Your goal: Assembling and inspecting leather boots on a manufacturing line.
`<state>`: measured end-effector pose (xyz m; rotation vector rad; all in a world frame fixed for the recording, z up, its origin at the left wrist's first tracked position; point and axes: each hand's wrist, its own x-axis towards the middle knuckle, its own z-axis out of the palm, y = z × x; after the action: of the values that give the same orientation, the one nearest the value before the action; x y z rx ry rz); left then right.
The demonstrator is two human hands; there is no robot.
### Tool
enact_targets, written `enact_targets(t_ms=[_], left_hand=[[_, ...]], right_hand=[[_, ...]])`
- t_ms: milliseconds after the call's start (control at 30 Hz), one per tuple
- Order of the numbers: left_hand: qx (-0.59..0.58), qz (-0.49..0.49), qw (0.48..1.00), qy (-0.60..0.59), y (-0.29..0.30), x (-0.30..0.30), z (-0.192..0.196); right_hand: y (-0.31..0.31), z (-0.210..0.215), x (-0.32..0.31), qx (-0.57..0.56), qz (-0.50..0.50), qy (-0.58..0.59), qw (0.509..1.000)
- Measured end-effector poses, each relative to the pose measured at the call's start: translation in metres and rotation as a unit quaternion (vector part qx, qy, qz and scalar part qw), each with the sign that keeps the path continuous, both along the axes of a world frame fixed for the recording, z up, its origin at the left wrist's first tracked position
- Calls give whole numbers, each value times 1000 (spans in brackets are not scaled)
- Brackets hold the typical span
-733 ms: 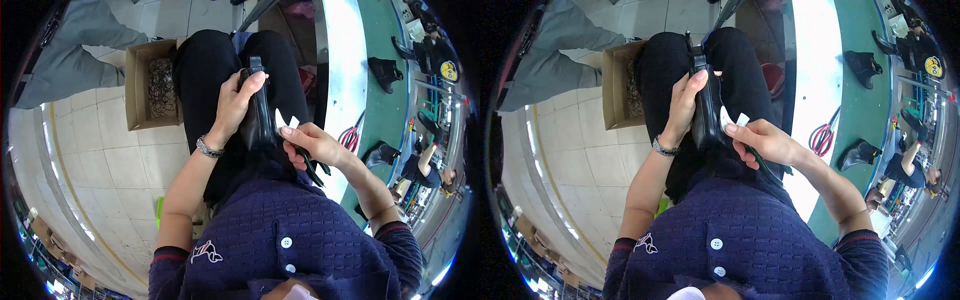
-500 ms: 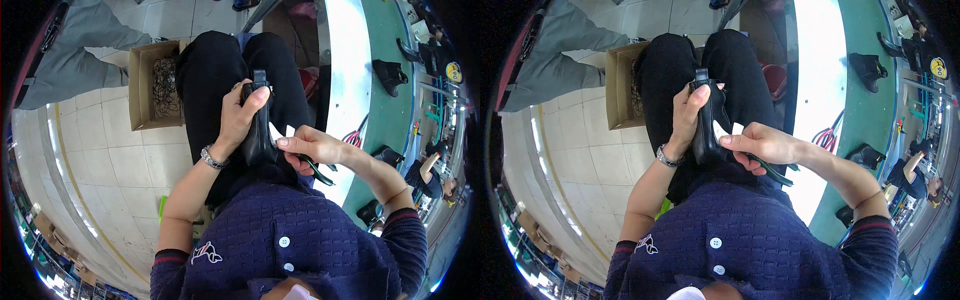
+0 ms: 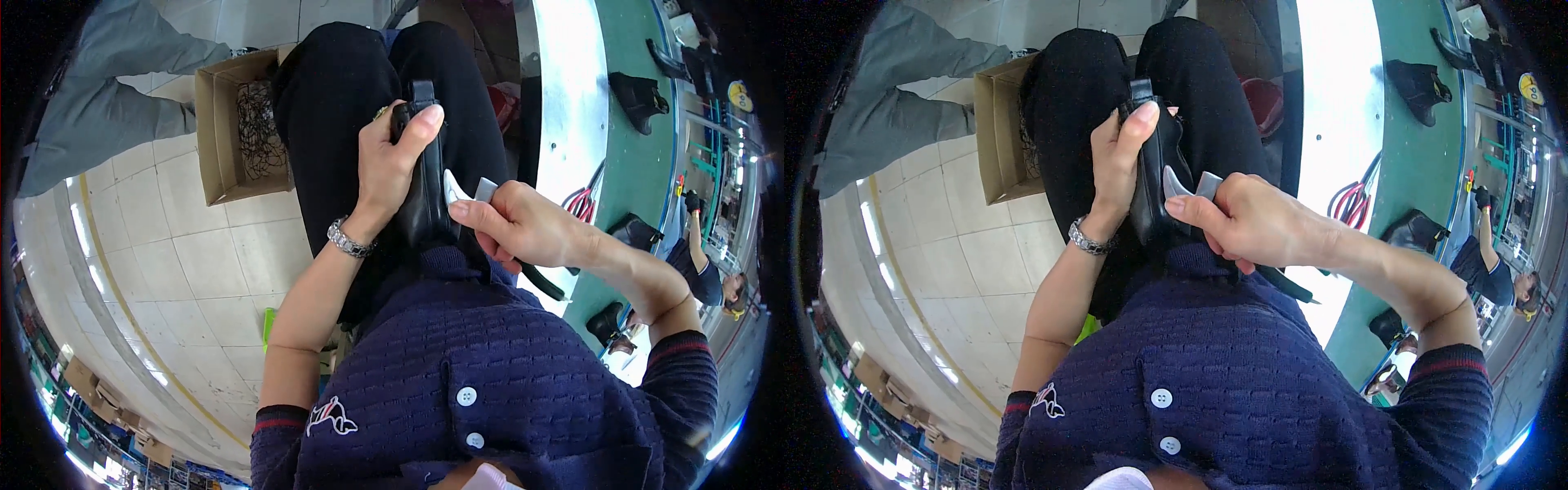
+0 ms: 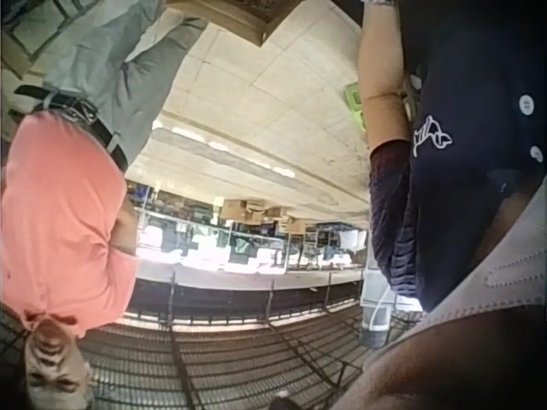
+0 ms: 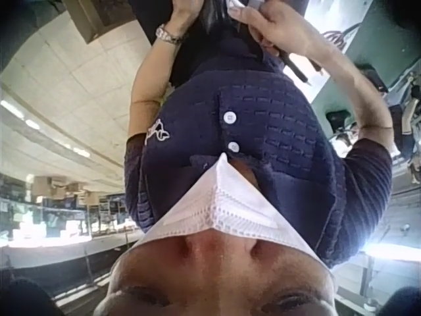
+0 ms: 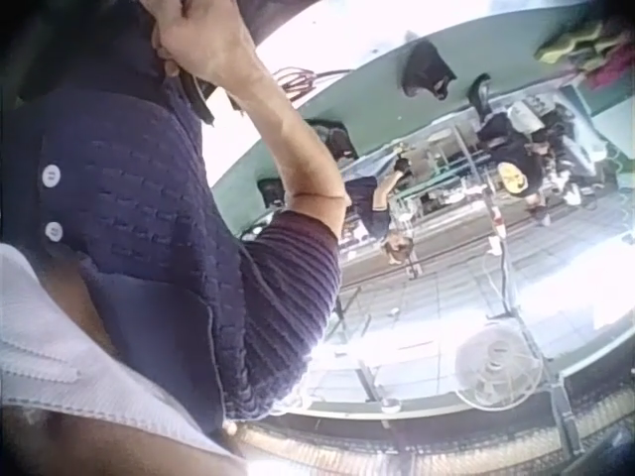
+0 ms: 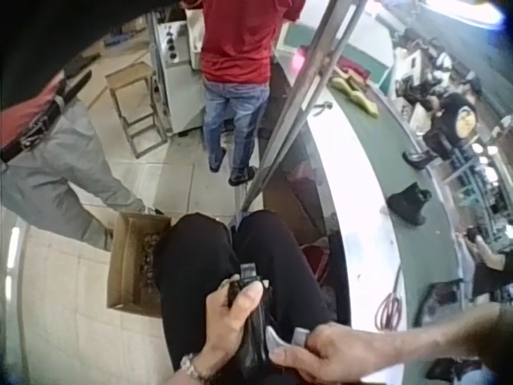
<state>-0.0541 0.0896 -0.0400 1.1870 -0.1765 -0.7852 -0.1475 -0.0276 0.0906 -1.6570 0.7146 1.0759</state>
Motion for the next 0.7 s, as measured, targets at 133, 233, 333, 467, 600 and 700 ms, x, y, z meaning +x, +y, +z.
enact_targets(t_ms=[133,233,333,467,600,700], left_hand=[[17,5,1000,-6,0,1,3],[13,23,999,29,-2,7,-5],[1,32,999,42,-3,8,-8],[-2,21,1000,11,-2,3,-4],[21,-3,1000,-10,-3,1,1],[13,22,999,29,-4,4,-5]], right_hand=[[17,-5,-15,-63,-41,-39,996],[27,-16,-17,-99,-90,-125,983],[17,-28,-20,15,-169,-105,980],[7,-24,-36,14,-102,-132,986],[15,-23,-43,-58,-70,-154,984],[26,-23,-38,-180,-29,-178,967]])
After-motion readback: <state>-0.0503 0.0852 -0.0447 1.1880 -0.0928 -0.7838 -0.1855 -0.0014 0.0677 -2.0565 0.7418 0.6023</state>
